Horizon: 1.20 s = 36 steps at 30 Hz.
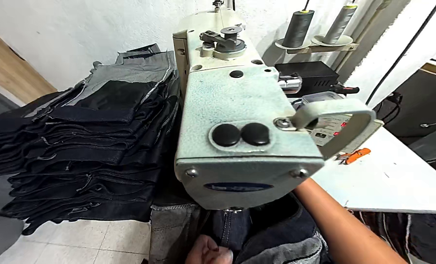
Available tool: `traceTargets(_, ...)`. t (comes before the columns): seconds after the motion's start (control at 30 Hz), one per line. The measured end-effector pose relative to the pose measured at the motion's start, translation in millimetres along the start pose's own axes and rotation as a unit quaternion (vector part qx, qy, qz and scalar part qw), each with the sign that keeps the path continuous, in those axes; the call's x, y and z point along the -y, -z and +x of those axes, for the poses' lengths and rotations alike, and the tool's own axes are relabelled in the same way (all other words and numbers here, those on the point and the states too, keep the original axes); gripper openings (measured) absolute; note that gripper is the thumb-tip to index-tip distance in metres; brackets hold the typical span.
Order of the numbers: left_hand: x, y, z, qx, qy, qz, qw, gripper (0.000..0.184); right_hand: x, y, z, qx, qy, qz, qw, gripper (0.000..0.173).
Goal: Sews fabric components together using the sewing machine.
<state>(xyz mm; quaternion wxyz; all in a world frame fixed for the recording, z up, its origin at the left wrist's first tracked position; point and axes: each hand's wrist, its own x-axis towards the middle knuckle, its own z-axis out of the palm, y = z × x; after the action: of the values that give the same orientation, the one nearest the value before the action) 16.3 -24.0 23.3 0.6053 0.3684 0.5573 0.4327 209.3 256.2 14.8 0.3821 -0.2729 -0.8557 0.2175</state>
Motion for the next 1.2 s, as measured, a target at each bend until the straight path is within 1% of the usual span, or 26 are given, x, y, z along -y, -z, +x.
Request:
traceTargets(0.07,-7,-23,12,-0.075,0.030,-0.106,0.991,0.036,0,-2,-1,-0.008,-0.002,0.002,1.000,0.031)
traceTargets(0.13,-12,-39,21,-0.125,0.014,-0.158,0.979,0.053,5,-2,-5,-0.029,0.001,-0.007,1.000,0.028)
traceTargets(0.17,-9,-40,20,-0.141,-0.017,-0.121,0.983,0.053,11,0,-11,-0.047,-0.004,-0.014,0.999,0.024)
traceTargets(0.2,-3,-34,17,-0.161,-0.073,-0.030,0.984,0.047,23,5,-22,-0.063,-0.024,-0.018,0.998,0.023)
traceTargets(0.23,7,-20,15,-0.187,-0.157,0.117,0.963,0.034,39,9,-39,-0.081,-0.057,-0.013,0.995,0.023)
traceTargets(0.27,12,5,16,-0.207,-0.260,0.280,0.901,0.030,49,10,-60,-0.095,-0.104,0.008,0.990,0.024)
traceTargets(0.3,11,35,19,-0.199,-0.341,0.414,0.820,0.031,59,4,-82,-0.114,-0.152,0.053,0.980,0.024)
traceTargets(0.33,3,65,24,-0.160,-0.398,0.506,0.748,0.025,70,-8,-102,-0.146,-0.185,0.105,0.966,0.024)
traceTargets(0.37,-9,88,28,-0.105,-0.430,0.563,0.698,0.015,80,-21,-117,-0.188,-0.199,0.148,0.950,0.021)
traceTargets(0.4,-20,100,33,-0.054,-0.439,0.592,0.674,0.020,89,-33,-127,-0.228,-0.204,0.178,0.935,0.017)
traceTargets(0.47,-36,104,42,0.021,-0.421,0.638,0.645,0.049,97,-43,-134,-0.274,-0.215,0.222,0.911,0.015)
traceTargets(0.5,-42,99,44,0.050,-0.404,0.653,0.639,0.059,95,-42,-134,-0.273,-0.213,0.249,0.904,0.015)
traceTargets(0.57,-46,87,41,0.083,-0.370,0.667,0.642,0.064,78,-26,-136,-0.210,-0.200,0.332,0.898,0.021)
traceTargets(0.63,-44,81,35,0.091,-0.356,0.673,0.642,0.060,45,6,-136,-0.108,-0.236,0.334,0.906,0.047)
traceTargets(0.67,-42,81,33,0.090,-0.355,0.670,0.646,0.057,23,21,-132,-0.081,-0.266,0.276,0.920,0.053)
traceTargets(0.7,-41,81,32,0.086,-0.357,0.663,0.653,0.056,1,34,-125,-0.074,-0.294,0.164,0.939,0.046)
traceTargets(0.73,-40,80,30,0.082,-0.355,0.655,0.662,0.055,-18,41,-117,-0.063,-0.330,0.024,0.942,0.040)
traceTargets(0.8,-39,78,28,0.075,-0.348,0.643,0.678,0.053,-41,37,-97,0.045,-0.428,-0.173,0.886,0.039)
traceTargets(0.87,-42,78,28,0.075,-0.334,0.637,0.691,0.053,-48,22,-73,0.166,-0.424,-0.269,0.849,0.028)
traceTargets(0.9,-43,77,29,0.080,-0.323,0.634,0.698,0.054,-42,22,-57,0.214,-0.403,-0.290,0.841,0.026)
traceTargets(0.93,-44,77,28,0.085,-0.314,0.631,0.704,0.054,-39,29,-42,0.233,-0.373,-0.301,0.846,0.025)
traceTargets(0.97,-44,76,28,0.086,-0.311,0.631,0.706,0.053,-43,39,-28,0.220,-0.334,-0.319,0.859,0.023)
traceTargets(1.03,-43,76,28,0.078,-0.326,0.632,0.699,0.052,-56,67,5,0.159,-0.297,-0.374,0.864,0.022)
traceTargets(1.1,-40,76,26,0.072,-0.334,0.629,0.698,0.050,-62,87,26,0.107,-0.339,-0.384,0.852,0.023)
traceTargets(1.13,-39,77,26,0.070,-0.337,0.626,0.700,0.050,-52,92,25,0.107,-0.366,-0.361,0.851,0.026)
traceTargets(1.2,-36,78,28,0.068,-0.340,0.615,0.708,0.049,-4,95,8,0.182,-0.409,-0.281,0.849,0.031)
